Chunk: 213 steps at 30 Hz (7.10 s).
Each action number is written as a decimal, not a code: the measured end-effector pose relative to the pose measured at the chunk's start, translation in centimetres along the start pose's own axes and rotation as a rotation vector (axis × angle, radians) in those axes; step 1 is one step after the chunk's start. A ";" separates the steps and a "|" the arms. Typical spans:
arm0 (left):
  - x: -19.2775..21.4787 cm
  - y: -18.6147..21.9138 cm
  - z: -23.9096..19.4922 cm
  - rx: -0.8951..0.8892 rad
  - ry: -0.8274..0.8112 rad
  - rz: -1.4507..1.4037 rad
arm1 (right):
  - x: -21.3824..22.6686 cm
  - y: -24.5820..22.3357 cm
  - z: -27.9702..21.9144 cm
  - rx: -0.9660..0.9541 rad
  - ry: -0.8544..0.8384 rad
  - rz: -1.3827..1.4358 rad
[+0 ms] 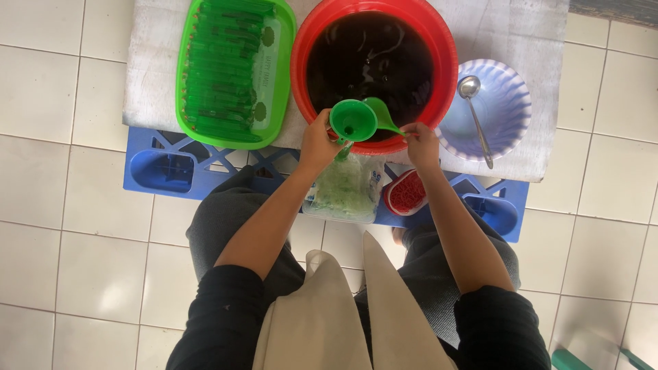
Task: Filling small plastic tubes with liquid using a funnel and tying them closed by hand.
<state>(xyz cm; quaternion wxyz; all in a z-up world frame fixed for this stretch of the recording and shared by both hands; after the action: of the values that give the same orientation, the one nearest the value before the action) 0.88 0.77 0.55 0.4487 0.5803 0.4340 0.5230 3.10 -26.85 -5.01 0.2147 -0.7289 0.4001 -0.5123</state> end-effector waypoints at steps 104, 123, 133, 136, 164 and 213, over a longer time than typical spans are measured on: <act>0.3 3.2 -10.6 -0.360 0.037 0.173 | -6.7 -3.1 -19.4 0.789 0.258 0.132; 2.2 4.9 -9.8 -0.161 -0.061 0.012 | -6.5 3.5 -13.6 0.330 0.094 -0.169; 1.7 5.6 -9.7 -0.288 -0.005 0.115 | -9.8 7.4 -11.2 0.267 0.085 -0.037; 1.5 6.2 -9.7 -0.345 -0.033 0.130 | -8.6 12.8 -8.0 0.057 0.220 -0.068; -1.8 8.4 -7.6 -0.331 -0.084 0.071 | -9.6 21.9 -4.7 0.038 0.074 -0.536; 2.2 17.8 -7.9 -0.587 -0.068 0.001 | 2.9 -12.9 -15.5 0.893 -0.005 0.488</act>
<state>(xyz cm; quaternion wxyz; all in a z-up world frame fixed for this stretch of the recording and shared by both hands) -6.24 -0.52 18.75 0.6111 0.4432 0.2486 0.6068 -6.00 -20.12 11.91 0.6195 -0.4527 0.3004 -0.5666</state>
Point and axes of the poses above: each hand's wrist, its own z-axis towards the middle knuckle, its own x-axis out of the back of the hand, y = z × x, the point moved 1 cm from there along z, towards the middle knuckle, and after that the axes turned 4 degrees about -y, right-handed, at the moved point
